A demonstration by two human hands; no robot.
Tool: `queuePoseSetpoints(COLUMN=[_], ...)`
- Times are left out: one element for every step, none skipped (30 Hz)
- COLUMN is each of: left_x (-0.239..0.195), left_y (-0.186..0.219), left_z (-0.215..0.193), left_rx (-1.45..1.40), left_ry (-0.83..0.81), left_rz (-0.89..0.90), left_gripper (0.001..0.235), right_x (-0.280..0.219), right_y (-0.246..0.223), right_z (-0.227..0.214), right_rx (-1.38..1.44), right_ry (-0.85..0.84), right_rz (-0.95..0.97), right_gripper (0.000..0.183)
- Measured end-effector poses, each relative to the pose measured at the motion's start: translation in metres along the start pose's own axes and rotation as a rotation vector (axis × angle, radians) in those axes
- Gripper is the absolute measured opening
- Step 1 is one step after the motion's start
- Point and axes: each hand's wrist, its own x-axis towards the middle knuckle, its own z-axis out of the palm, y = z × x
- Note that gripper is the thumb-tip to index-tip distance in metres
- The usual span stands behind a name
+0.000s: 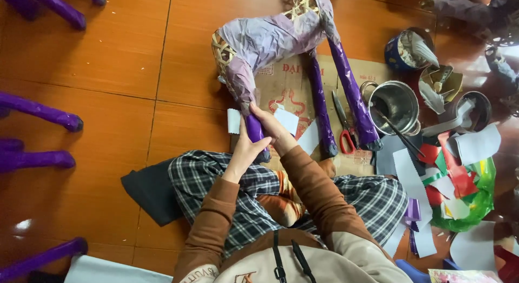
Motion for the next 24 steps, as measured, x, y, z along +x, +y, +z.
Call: queuePoseSetpoints(left_x=[0.0,0.001,0.001,-0.001,-0.002,-0.004,0.008,0.02,0.032,0.034,0.036,0.038,0.037,0.035,0.034,0.044,0.055,0.066,0.107,0.144,0.18,0.146,0.112,0.079], left_y=[-0.005,-0.009,-0.014,-0.013,-0.013,-0.012,-0.016,-0.02,-0.024,-0.012,0.0,0.013,0.033,0.053,0.074,0.079,0.085,0.091,0.068,0.05,0.043,0.051,0.061,0.071], left_z=[-0.001,-0.002,-0.003,-0.002,-0.001,0.0,-0.01,-0.02,-0.031,-0.047,-0.062,-0.078,-0.076,-0.074,-0.074,-0.061,-0.047,-0.033,0.001,0.038,0.081,0.079,0.079,0.078], left_rx=[-0.004,0.053,0.11,0.106,0.088,0.07,0.068,0.036,0.004,0.004,0.002,0.001,-0.002,0.011,0.026,0.025,0.156,0.284,0.284,0.44,0.601,0.603,0.544,0.472], left_ry=[0.001,-0.006,-0.014,-0.012,0.095,0.203,0.209,0.412,0.613,0.617,0.743,0.869,0.872,0.82,0.764,0.768,0.763,0.753,0.755,0.853,0.947,0.949,0.543,0.142], left_rz=[0.001,0.006,0.011,0.011,0.107,0.202,0.199,0.398,0.597,0.594,0.615,0.635,0.633,0.759,0.886,0.888,0.801,0.713,0.712,0.907,1.101,1.1,1.103,1.077], left_gripper=[0.109,0.111,0.112,0.112,0.111,0.111,0.111,0.107,0.103,0.103,0.093,0.084,0.084,0.08,0.077,0.077,0.069,0.064,0.064,0.05,0.038,0.038,0.052,0.078], right_x=[0.004,0.008,0.011,0.009,0.007,0.005,-0.009,-0.024,-0.039,-0.031,-0.024,-0.018,-0.03,-0.042,-0.052,-0.058,-0.063,-0.068,-0.058,-0.049,-0.039,-0.029,-0.018,-0.008], right_y=[0.003,0.006,0.009,0.008,0.006,0.005,0.0,-0.005,-0.009,-0.005,-0.001,0.003,-0.004,-0.011,-0.018,-0.01,-0.004,0.002,0.009,0.016,0.024,0.027,0.027,0.026], right_z=[-0.003,-0.007,-0.01,-0.004,0.001,0.007,0.019,0.031,0.042,0.035,0.026,0.018,0.025,0.031,0.039,0.033,0.026,0.02,0.015,0.01,0.006,-0.003,-0.011,-0.02], right_rx=[-0.004,0.044,0.092,0.088,0.129,0.17,0.167,0.202,0.237,0.235,0.107,-0.02,-0.024,-0.441,-0.856,-0.858,-1.113,-1.357,-1.358,-1.224,-1.09,-1.089,-0.894,-0.701], right_ry=[0.0,0.017,0.034,0.034,0.027,0.02,0.017,0.021,0.026,0.025,0.055,0.084,0.083,0.066,0.046,0.042,0.116,0.19,0.188,0.215,0.24,0.238,0.269,0.297], right_rz=[0.001,0.019,0.037,0.038,0.064,0.091,0.095,0.096,0.097,0.101,0.032,-0.036,-0.035,-0.288,-0.545,-0.547,-0.898,-1.257,-1.257,-1.204,-1.147,-1.146,-1.06,-0.969], right_gripper=[0.057,0.055,0.054,0.054,0.054,0.053,0.053,0.051,0.05,0.05,0.054,0.058,0.058,0.063,0.076,0.076,0.063,0.049,0.049,0.047,0.044,0.044,0.04,0.037])
